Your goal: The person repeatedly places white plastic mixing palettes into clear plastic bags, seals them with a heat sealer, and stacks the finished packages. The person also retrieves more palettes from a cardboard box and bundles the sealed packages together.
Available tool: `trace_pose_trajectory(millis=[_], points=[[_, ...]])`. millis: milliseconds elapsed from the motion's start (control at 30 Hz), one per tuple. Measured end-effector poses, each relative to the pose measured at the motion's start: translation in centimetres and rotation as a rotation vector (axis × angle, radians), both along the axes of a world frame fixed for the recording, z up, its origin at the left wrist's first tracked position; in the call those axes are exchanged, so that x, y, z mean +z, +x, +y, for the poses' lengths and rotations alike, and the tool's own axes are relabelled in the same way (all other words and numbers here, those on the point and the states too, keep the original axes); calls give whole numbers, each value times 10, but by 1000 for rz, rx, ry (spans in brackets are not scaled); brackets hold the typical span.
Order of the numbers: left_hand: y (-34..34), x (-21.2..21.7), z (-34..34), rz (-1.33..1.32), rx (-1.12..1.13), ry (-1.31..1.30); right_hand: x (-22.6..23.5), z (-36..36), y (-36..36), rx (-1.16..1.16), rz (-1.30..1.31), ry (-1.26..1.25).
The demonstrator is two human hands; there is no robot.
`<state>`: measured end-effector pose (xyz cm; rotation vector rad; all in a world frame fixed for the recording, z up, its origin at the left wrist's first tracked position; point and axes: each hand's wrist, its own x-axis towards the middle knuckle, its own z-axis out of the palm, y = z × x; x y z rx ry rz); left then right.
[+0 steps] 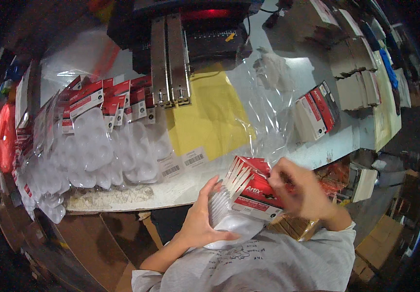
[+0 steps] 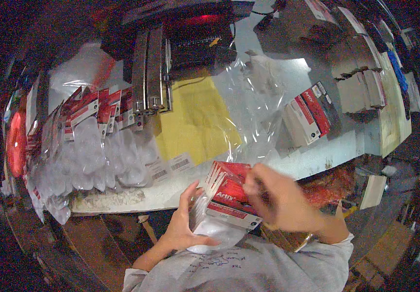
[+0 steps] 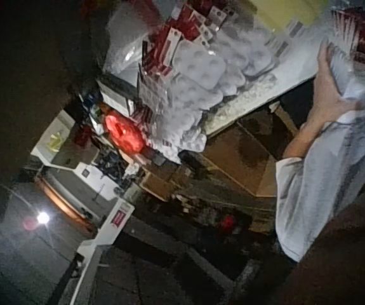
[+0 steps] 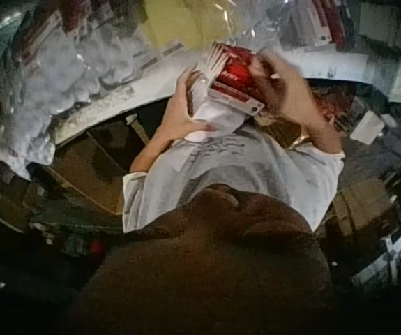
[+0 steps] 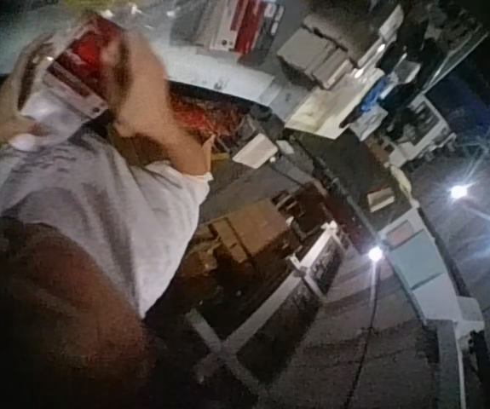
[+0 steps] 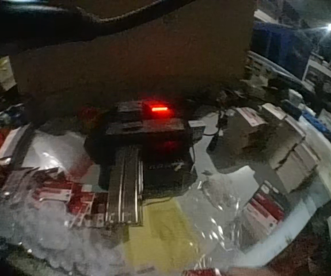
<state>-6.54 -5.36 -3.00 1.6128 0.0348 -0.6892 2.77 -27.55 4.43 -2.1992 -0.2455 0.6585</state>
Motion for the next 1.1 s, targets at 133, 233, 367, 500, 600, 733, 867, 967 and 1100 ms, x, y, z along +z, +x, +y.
trace_pose_trajectory(millis=[133, 233, 367, 500, 600, 733, 867, 967, 1100], points=[[1, 8, -3, -113, -73, 173, -64, 34, -29, 21, -482, -87], [2, 13, -2, -363, -156, 292, -92, 34, -40, -1, -526, -62], [3, 17, -3, -440, -132, 347, -92, 35, -30, -59, -615, 390], [-1, 18, -7, -443, -62, 340, -71, 34, -28, 27, -396, 656], [-4, 18, -9, -406, -96, 394, -67, 28, -33, 26, -251, 356], [-3, 18, -9, -518, -205, 448, -77, 30, -40, 68, -614, 355], [1, 23, -9, -356, -239, 470, -77, 24, -51, 162, -765, 484], [0, 22, -11, -367, -218, 469, -77, 2, -60, 232, -881, 354], [-5, 15, -15, -306, -71, 383, -95, -28, -49, 167, -931, 118]])
